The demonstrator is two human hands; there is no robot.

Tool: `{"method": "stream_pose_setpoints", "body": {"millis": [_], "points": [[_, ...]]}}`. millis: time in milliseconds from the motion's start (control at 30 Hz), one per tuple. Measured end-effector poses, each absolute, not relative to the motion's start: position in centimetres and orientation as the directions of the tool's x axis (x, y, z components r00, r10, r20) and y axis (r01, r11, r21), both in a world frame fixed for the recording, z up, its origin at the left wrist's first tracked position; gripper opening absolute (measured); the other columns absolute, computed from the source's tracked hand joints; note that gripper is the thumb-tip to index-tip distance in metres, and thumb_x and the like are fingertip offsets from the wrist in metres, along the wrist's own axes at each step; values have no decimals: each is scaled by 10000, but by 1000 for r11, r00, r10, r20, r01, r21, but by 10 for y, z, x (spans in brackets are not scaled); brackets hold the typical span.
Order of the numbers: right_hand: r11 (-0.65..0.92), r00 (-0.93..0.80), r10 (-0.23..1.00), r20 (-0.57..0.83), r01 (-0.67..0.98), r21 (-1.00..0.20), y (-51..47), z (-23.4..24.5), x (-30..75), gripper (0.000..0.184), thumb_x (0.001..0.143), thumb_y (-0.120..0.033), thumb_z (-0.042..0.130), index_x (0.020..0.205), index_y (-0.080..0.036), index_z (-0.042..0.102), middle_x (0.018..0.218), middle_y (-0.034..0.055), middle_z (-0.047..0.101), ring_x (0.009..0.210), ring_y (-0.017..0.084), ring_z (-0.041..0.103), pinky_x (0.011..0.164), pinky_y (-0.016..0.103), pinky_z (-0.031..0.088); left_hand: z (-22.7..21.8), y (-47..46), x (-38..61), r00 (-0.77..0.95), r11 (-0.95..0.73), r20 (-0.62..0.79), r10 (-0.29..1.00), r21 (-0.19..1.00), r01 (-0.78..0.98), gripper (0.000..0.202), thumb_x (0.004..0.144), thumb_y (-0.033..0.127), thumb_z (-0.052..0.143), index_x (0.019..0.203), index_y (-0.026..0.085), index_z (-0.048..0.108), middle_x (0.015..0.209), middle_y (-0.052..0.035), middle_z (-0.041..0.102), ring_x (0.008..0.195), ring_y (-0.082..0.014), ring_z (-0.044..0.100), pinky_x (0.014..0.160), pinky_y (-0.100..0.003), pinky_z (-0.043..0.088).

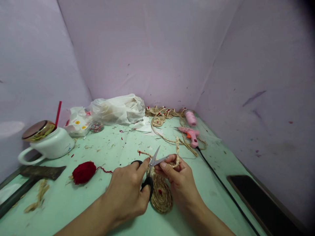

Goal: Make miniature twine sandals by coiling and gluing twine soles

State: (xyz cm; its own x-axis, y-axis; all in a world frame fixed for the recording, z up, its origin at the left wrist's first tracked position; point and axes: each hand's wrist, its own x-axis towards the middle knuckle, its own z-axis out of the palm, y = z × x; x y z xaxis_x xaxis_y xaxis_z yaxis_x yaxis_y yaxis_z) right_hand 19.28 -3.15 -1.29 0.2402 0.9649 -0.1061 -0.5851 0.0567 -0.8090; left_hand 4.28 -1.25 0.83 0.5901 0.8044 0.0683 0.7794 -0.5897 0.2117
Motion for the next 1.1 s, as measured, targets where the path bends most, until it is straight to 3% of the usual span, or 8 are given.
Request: {"method": "stream_pose_setpoints", "body": {"millis": [400,733,867,933,1033,1100], "points": [[82,254,965,-70,-543,-836,-36,-12,192,291,571,-221,796,648,-179,519,576,-42,654,554,112,634,598,219,501,9,-15,43,619,-594,-11,786,268,759,610,716,248,436,1317,182,349,964,-121,639,794,-277,619,678,-391,478],[82,237,968,-83,-612,-787,-35,-16,189,292,609,-224,778,672,-184,496,596,-18,680,588,116,641,619,222,498,9,-18,47,622,-578,43,781,424,697,546,702,157,431,1247,182,440,868,-91,675,737,-231,631,645,-318,480],[74,282,948,-148,-647,-759,-32,-16,189,311,565,-210,800,674,-177,511,594,-20,682,585,118,650,638,230,521,16,-13,43,632,-576,91,769,526,626,422,744,150,403,1146,225,507,763,-17,666,644,-166,610,600,-246,449],[47,299,931,-208,-665,-745,-29,-17,191,334,529,-203,815,678,-173,517,593,-13,685,575,121,651,617,227,529,23,4,34,546,-531,127,828,491,691,334,766,187,408,1063,247,548,696,10,646,602,-150,593,584,-233,431],[25,311,921,-233,-647,-762,-24,-18,193,343,508,-208,821,674,-165,524,579,-7,680,557,121,644,583,221,532,32,47,12,188,-220,182,965,179,959,273,748,278,447,979,220,580,724,-58,645,681,-251,609,586,-312,420],[30,321,920,-223,-627,-778,-23,-19,194,343,507,-219,822,681,-162,533,577,-8,677,555,121,643,583,224,534,32,78,-4,73,-79,158,985,30,996,281,759,309,432,942,162,588,809,-147,642,750,-337,603,563,-363,415]]}}
